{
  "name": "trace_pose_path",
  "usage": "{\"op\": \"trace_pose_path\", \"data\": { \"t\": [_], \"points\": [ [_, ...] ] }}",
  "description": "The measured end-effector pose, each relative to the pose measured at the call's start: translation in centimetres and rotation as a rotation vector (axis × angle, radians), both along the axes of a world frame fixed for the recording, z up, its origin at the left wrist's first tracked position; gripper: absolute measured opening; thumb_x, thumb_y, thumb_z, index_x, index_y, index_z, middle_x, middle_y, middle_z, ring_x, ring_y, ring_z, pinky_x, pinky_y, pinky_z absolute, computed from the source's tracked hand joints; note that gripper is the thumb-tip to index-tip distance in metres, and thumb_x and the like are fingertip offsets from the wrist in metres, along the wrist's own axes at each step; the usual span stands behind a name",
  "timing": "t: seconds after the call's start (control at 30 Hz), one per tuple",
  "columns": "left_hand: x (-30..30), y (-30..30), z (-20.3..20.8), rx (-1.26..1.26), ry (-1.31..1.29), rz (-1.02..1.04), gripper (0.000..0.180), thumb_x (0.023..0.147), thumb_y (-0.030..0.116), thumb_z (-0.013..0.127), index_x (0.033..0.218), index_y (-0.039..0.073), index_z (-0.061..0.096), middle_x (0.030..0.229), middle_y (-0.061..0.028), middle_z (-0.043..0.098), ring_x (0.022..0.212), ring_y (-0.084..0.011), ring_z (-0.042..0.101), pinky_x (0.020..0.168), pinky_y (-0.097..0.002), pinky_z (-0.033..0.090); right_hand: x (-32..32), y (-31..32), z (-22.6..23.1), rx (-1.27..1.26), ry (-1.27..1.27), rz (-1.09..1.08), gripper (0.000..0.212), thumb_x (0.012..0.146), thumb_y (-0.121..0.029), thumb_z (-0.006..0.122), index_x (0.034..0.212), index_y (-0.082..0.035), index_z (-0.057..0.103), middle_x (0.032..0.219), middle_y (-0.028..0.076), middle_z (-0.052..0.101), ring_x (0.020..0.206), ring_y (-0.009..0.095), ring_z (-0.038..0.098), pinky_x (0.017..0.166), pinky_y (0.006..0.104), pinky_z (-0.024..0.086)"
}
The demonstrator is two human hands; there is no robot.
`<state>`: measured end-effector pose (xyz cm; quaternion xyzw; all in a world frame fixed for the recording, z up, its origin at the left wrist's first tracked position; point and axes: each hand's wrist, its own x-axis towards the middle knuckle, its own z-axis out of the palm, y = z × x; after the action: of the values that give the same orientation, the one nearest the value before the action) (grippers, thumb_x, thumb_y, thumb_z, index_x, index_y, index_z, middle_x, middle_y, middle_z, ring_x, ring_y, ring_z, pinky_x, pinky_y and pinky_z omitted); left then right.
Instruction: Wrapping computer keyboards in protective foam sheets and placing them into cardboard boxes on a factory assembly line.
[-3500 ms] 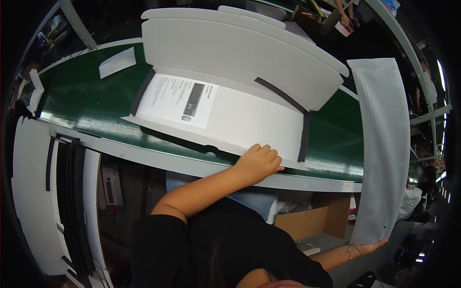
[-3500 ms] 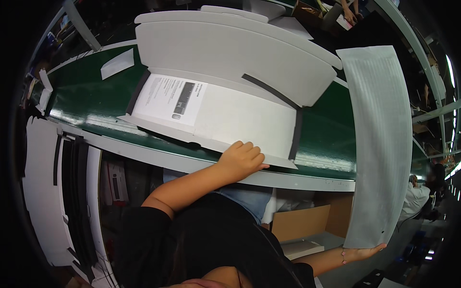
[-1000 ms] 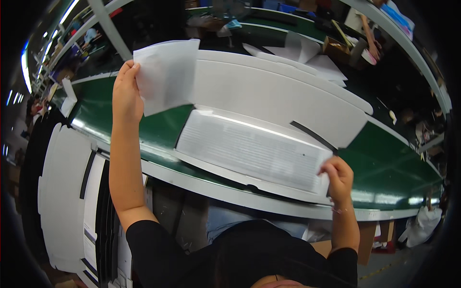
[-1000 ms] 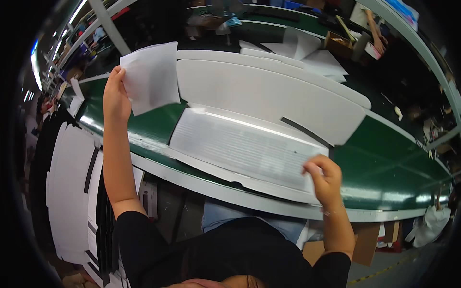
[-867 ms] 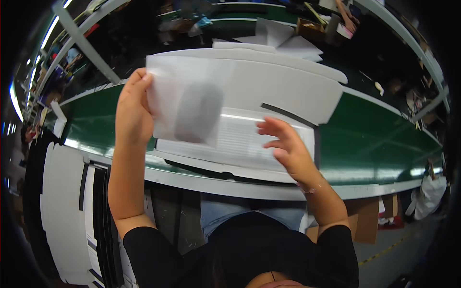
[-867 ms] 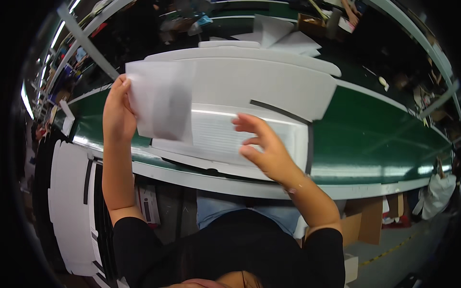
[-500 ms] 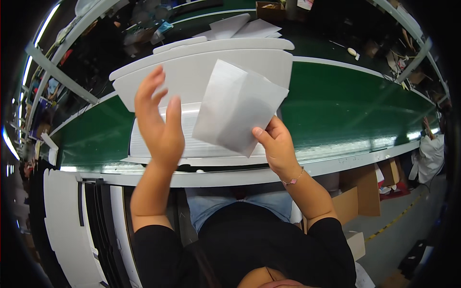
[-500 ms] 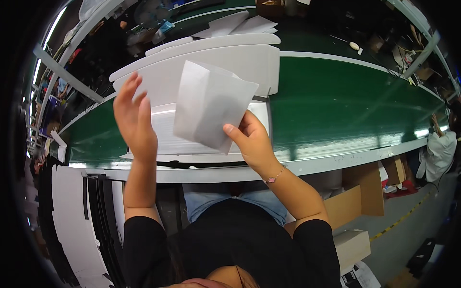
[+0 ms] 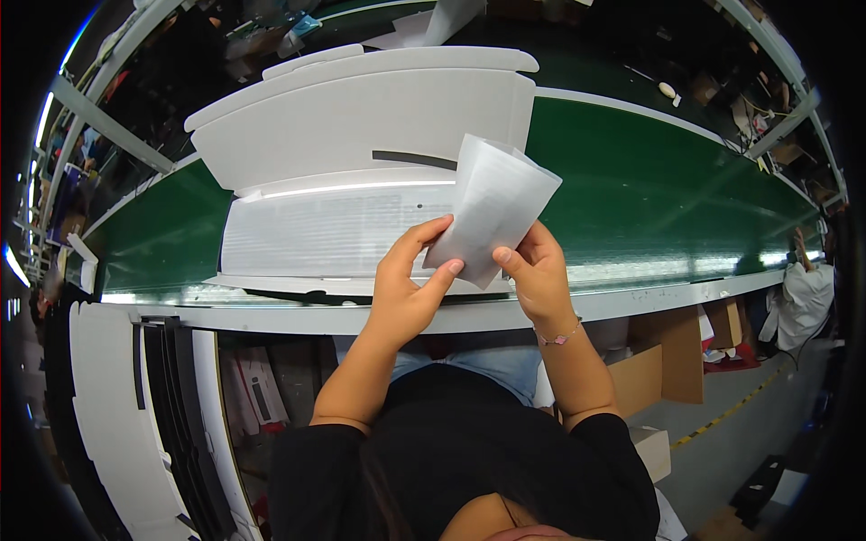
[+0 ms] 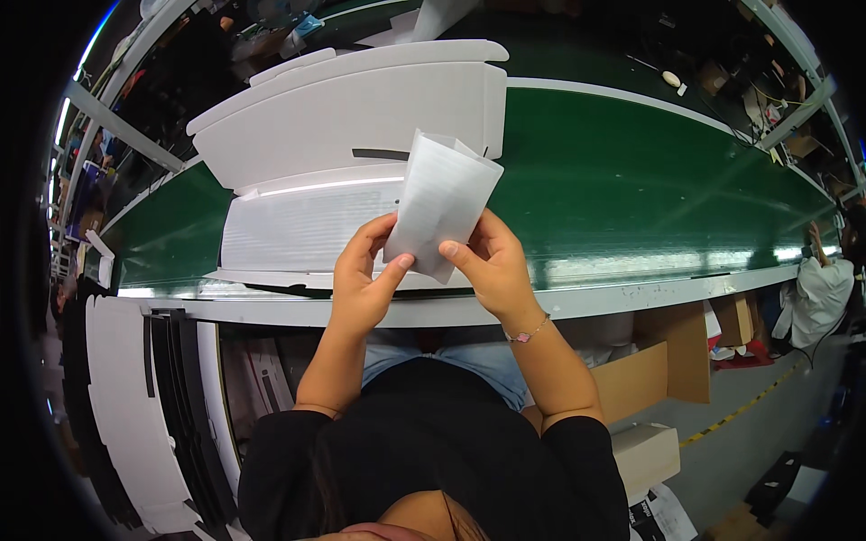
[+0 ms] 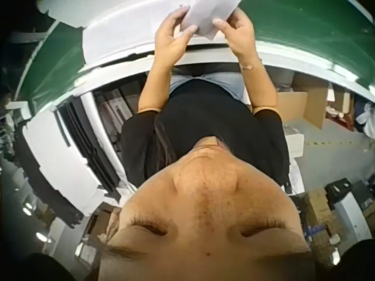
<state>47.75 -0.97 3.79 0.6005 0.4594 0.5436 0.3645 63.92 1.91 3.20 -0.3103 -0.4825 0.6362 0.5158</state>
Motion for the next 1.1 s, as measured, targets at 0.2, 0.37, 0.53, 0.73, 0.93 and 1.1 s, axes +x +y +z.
{"op": "trace_pose_path", "data": {
  "t": [0.2, 0.37, 0.53, 0.73, 0.93, 1.1],
  "points": [
    [-0.5, -0.1, -2.1, -0.263, -0.324, -0.197, 0.043, 0.074, 0.002, 0.06, 0.115, 0.0, 0.048, 0.109, -0.014, 0.055, 0.098, -0.0228, 0.052, 0.087, -0.031, 0.039, -0.5, -0.3, -2.3, -0.071, 0.089, 0.034, 0.047, 0.074, -0.003, 0.059, 0.119, 0.0, 0.044, 0.106, 0.013, 0.054, 0.095, 0.021, 0.052, 0.087, 0.0324, 0.039],
    [-1.0, -0.2, -2.4, -0.338, -0.345, -0.289, 0.041, 0.075, 0.003, 0.06, 0.114, 0.001, 0.049, 0.108, -0.014, 0.055, 0.095, -0.0227, 0.053, 0.084, -0.0307, 0.041, -0.6, 0.9, -1.7, -0.184, 0.308, 0.229, 0.054, 0.07, -0.011, 0.066, 0.119, 0.0, 0.045, 0.106, 0.014, 0.055, 0.096, 0.024, 0.053, 0.088, 0.0341, 0.039],
    [-1.5, 0.4, -0.6, -0.314, -0.236, -0.266, 0.04, 0.076, 0.005, 0.06, 0.114, 0.001, 0.05, 0.107, -0.0142, 0.055, 0.093, -0.0224, 0.054, 0.083, -0.0304, 0.042, 0.5, 4.1, -1.3, -0.202, 0.274, 0.392, 0.058, 0.07, -0.016, 0.07, 0.119, 0.001, 0.045, 0.106, 0.015, 0.056, 0.096, 0.026, 0.054, 0.088, 0.0353, 0.041],
    [-2.4, 4.4, 0.5, -0.172, 0.24, -0.124, 0.036, 0.078, 0.008, 0.057, 0.113, 0.002, 0.051, 0.108, -0.0121, 0.056, 0.094, -0.0212, 0.055, 0.084, -0.0312, 0.043, 2.3, 8.0, -4.9, -0.258, 0.202, 0.133, 0.047, 0.076, -0.016, 0.065, 0.115, 0.002, 0.046, 0.104, 0.015, 0.057, 0.092, 0.024, 0.056, 0.085, 0.0351, 0.044],
    [-5.9, 12.2, -2.6, 0.402, 1.14, 0.222, 0.022, 0.078, 0.018, 0.058, 0.095, 0.004, 0.059, 0.093, -0.0105, 0.061, 0.086, -0.0255, 0.057, 0.082, -0.0331, 0.041, 5.7, 10.8, -5.0, -0.291, 0.406, -0.11, 0.038, 0.083, -0.016, 0.058, 0.114, 0.002, 0.046, 0.102, 0.014, 0.057, 0.092, 0.021, 0.057, 0.085, 0.032, 0.044],
    [-5.5, 14.5, -2.8, 0.126, 1.606, 0.154, 0.019, 0.078, 0.022, 0.058, 0.082, 0.004, 0.062, 0.083, -0.0107, 0.062, 0.078, -0.0257, 0.057, 0.078, -0.0337, 0.041, 6.4, 11.6, -6.2, -0.337, 0.539, -0.141, 0.038, 0.084, -0.017, 0.057, 0.115, 0.002, 0.045, 0.104, 0.014, 0.057, 0.094, 0.021, 0.056, 0.086, 0.0315, 0.044]
  ]
}}
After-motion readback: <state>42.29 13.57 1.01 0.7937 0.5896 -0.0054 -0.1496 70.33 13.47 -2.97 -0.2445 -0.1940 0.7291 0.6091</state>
